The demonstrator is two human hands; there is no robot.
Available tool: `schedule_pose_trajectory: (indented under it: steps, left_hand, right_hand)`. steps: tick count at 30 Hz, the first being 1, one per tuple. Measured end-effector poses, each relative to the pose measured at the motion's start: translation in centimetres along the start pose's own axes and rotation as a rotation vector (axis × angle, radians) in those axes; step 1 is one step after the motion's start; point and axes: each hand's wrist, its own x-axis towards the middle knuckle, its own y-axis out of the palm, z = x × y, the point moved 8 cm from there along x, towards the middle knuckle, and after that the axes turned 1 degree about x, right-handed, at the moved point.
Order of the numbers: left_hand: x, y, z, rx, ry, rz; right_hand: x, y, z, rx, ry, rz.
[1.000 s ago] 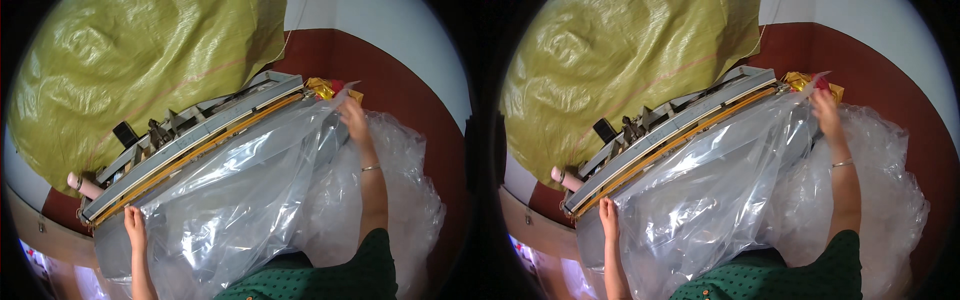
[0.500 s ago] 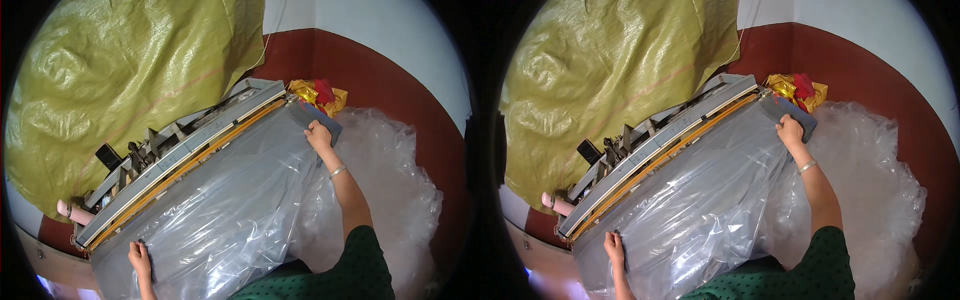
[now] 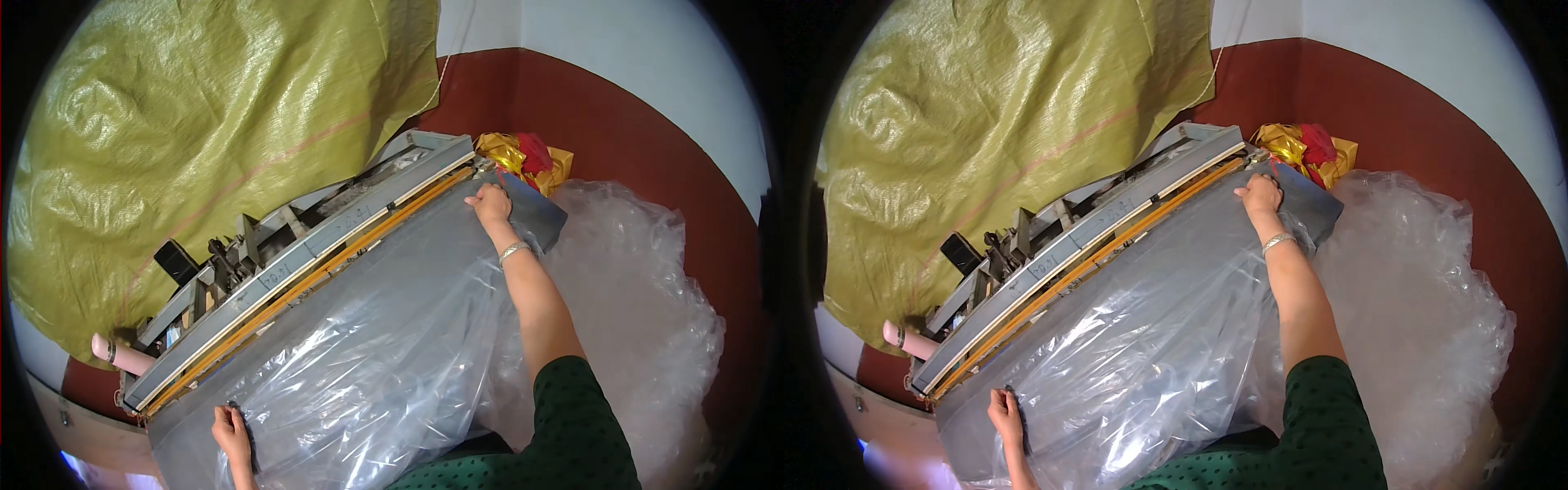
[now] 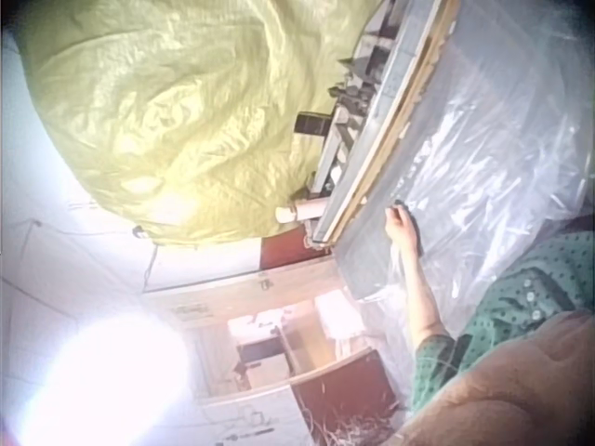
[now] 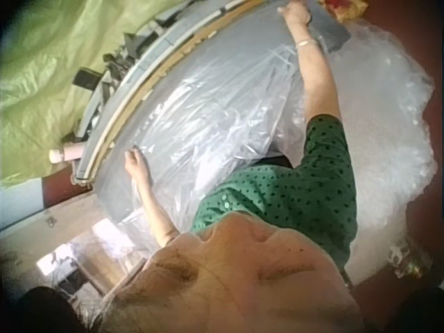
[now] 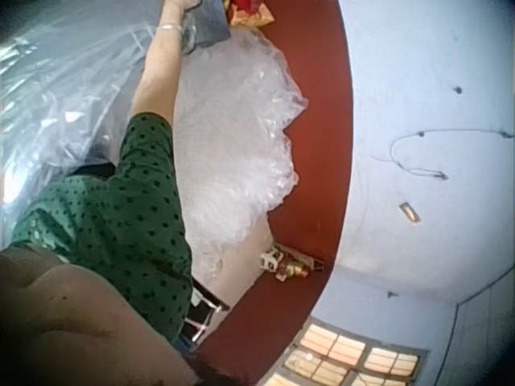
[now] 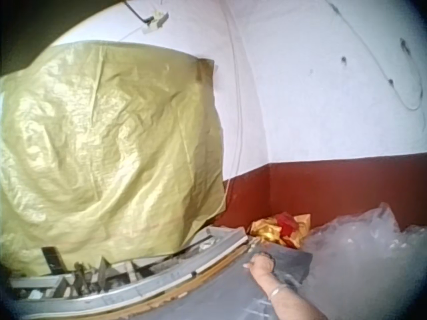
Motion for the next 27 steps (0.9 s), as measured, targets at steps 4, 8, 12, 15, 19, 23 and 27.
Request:
schedule_pose_trajectory:
  steps: [4,8,12,15,19,23,27]
  left_hand:
    - [-0.2,0.0,0.4,-0.026,0.005,-0.001]
    - [-0.2,0.0,0.7,-0.102,-0.005,-0.006]
    - [-0.2,-1.1,-1.2,-0.078,-0.049,0.392]
    - [-4.5,-6.9,3.3,0.216,-0.189,0.735]
    - [-12.5,-13.9,12.1,0.272,-0.559,0.905]
    - [-20.5,-25.6,23.4,0.875,-0.488,0.902]
    - [-16.4,-39.5,24.2,0.904,-0.674,-0.068]
  right_hand:
    - [0.3,0.4,-0.4,0.019,0.051,-0.057]
    - [0.9,1.2,-0.8,0.048,0.128,0.072]
    - [2.2,1.9,-1.6,-0.049,0.202,0.178]
    - [1.0,2.3,0.7,-0.053,0.008,0.094]
    - [0.2,1.4,0.6,-0.123,-0.245,-0.052]
    - [2.4,3.7,-2.7,-0.123,-0.222,-0.129]
    - [3.6,4.8,-3.3,-0.104,-0.285,-0.081]
